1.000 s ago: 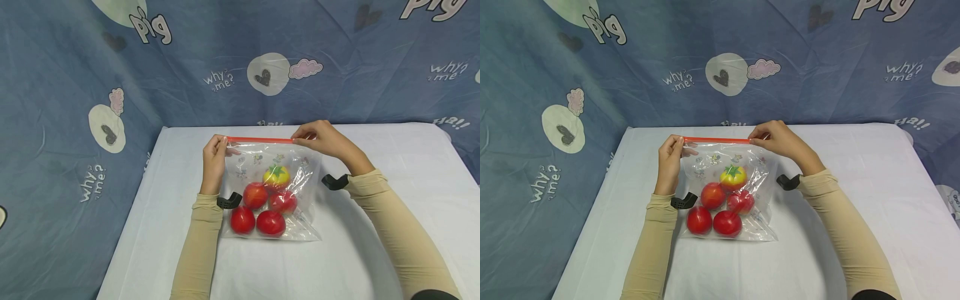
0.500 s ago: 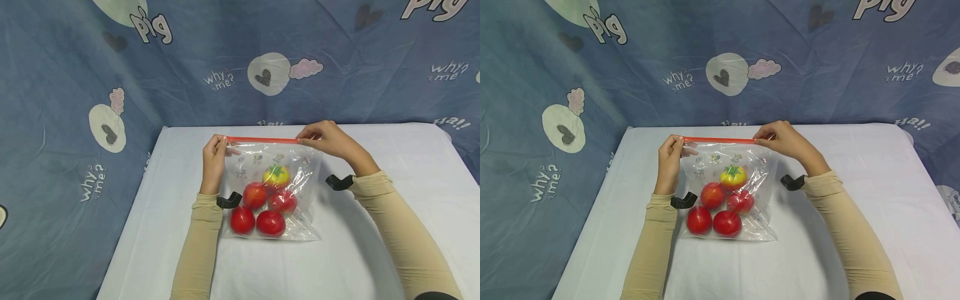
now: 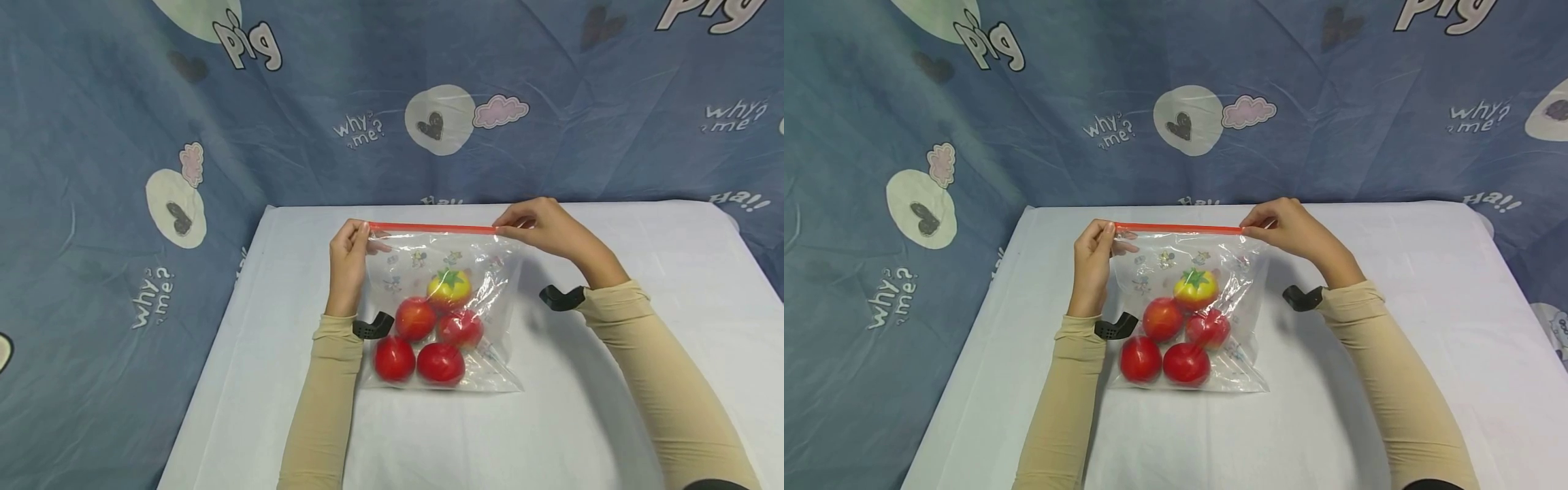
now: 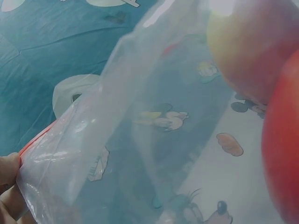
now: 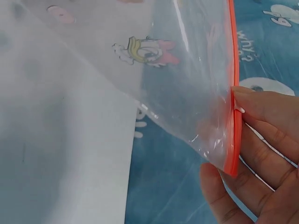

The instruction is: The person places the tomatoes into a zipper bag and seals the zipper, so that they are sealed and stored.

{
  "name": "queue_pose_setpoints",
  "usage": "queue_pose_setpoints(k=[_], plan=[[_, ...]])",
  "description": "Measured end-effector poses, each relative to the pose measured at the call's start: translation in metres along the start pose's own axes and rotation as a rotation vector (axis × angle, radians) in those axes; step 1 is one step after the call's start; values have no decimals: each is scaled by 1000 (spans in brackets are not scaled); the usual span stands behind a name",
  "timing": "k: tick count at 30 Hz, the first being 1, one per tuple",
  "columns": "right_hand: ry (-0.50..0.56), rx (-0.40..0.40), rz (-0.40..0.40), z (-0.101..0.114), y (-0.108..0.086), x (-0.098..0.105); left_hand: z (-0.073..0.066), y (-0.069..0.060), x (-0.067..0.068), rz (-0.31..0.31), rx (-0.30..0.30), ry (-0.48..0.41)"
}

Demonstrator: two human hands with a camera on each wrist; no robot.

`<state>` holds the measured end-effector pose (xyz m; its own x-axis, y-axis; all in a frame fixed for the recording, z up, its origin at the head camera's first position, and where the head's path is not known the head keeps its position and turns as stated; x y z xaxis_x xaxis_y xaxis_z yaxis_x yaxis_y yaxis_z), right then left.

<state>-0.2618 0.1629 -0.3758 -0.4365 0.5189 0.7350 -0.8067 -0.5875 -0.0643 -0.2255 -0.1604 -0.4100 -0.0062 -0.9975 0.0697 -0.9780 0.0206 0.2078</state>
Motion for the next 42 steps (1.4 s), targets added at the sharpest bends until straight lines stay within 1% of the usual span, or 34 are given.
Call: queue_pose_setpoints(k=[10, 20, 28, 36, 42], plan=[[-15, -7, -12, -9, -2, 3, -1, -1, 2, -10, -2, -8], [2, -50, -11, -21, -5, 3, 0, 0, 3, -10, 3, 1], [8, -48, -21, -22, -7, 3, 2, 0, 4, -10, 12, -6], [13, -35, -8, -23, -6, 1, 4, 0, 5, -8, 15, 8], [22, -38, -5, -24, -6, 0, 8, 1, 6, -7, 37, -2]])
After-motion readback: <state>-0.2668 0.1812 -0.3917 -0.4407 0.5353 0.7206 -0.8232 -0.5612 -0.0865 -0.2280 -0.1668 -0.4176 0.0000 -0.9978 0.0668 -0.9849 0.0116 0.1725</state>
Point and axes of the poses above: each hand's wrist, its own y-axis towards the middle knuckle, its own x-axis out of the back of the hand, z = x × y, the point moved 7 cm from there along y, towards the middle knuckle, and after that the axes turned 11 degrees about z, right-handed, at the moved point
